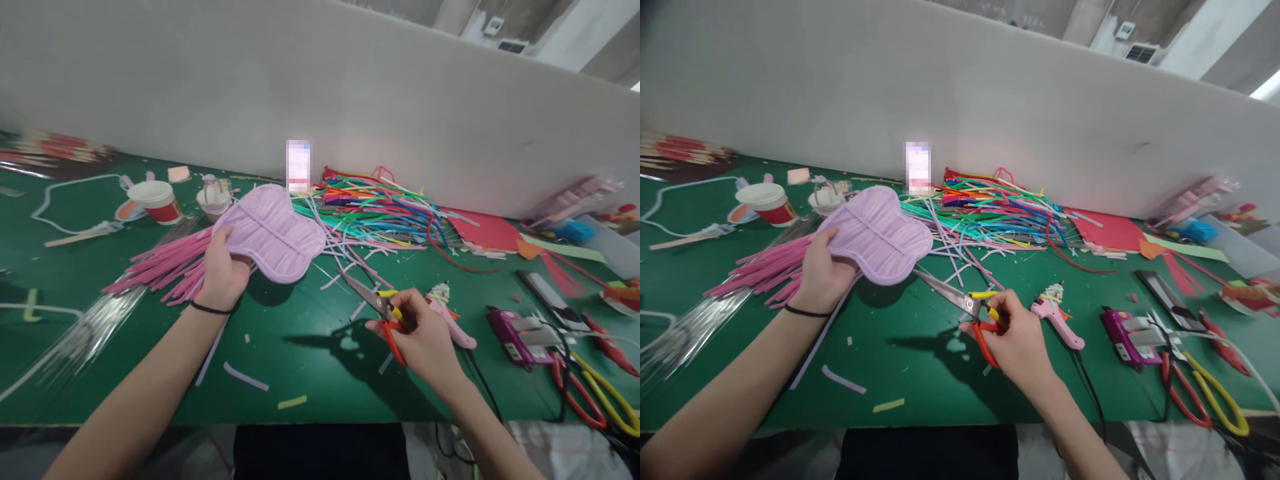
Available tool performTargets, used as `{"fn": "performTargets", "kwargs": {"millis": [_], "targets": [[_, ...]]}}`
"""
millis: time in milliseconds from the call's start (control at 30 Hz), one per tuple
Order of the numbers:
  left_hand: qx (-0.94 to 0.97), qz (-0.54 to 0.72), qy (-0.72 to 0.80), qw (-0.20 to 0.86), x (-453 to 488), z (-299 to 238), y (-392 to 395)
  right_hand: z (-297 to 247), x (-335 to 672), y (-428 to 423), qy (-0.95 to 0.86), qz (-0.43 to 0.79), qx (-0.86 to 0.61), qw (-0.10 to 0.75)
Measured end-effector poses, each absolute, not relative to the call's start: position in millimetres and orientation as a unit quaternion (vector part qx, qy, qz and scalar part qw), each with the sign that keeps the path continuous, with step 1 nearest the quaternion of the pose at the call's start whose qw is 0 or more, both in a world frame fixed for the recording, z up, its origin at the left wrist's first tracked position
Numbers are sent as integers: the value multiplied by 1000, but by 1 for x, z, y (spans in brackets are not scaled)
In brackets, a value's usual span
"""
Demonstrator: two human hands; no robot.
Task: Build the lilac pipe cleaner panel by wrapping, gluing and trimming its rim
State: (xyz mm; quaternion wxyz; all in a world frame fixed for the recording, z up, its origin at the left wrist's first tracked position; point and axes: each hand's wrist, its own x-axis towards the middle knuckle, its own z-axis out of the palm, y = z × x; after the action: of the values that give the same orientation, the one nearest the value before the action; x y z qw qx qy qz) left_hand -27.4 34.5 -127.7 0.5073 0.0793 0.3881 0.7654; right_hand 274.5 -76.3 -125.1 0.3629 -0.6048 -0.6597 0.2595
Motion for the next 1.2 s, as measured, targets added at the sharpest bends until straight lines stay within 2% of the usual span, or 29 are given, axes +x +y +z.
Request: {"fn": "performTargets", "kwargs": {"millis": [67, 200, 400, 500, 733, 867, 1067, 1200], "targets": [[98, 796, 372, 468, -28, -118, 30, -127, 276, -81, -693, 192, -626, 303], [184, 830, 358, 386, -27, -103, 17, -136, 277, -85, -732, 105, -626, 249], [303, 855, 321, 272, -20, -99, 7, -134, 262, -91, -729, 231, -623, 166], [320, 862, 311, 240, -15, -99, 5, -129, 257, -95, -741, 225, -619, 130], [335, 862, 291, 246, -15, -99, 2, -130, 262, -97, -779, 196, -580, 136], [317, 856, 285, 293, -14, -100, 6, -132, 262, -96, -772, 195, -590, 131], [243, 840, 284, 393, -19, -105, 15, -139, 265, -95, -805, -7, -551, 221], [209, 830, 311, 414, -21, -108, 19, -136, 268, -90, -822, -74, -520, 221]]}}
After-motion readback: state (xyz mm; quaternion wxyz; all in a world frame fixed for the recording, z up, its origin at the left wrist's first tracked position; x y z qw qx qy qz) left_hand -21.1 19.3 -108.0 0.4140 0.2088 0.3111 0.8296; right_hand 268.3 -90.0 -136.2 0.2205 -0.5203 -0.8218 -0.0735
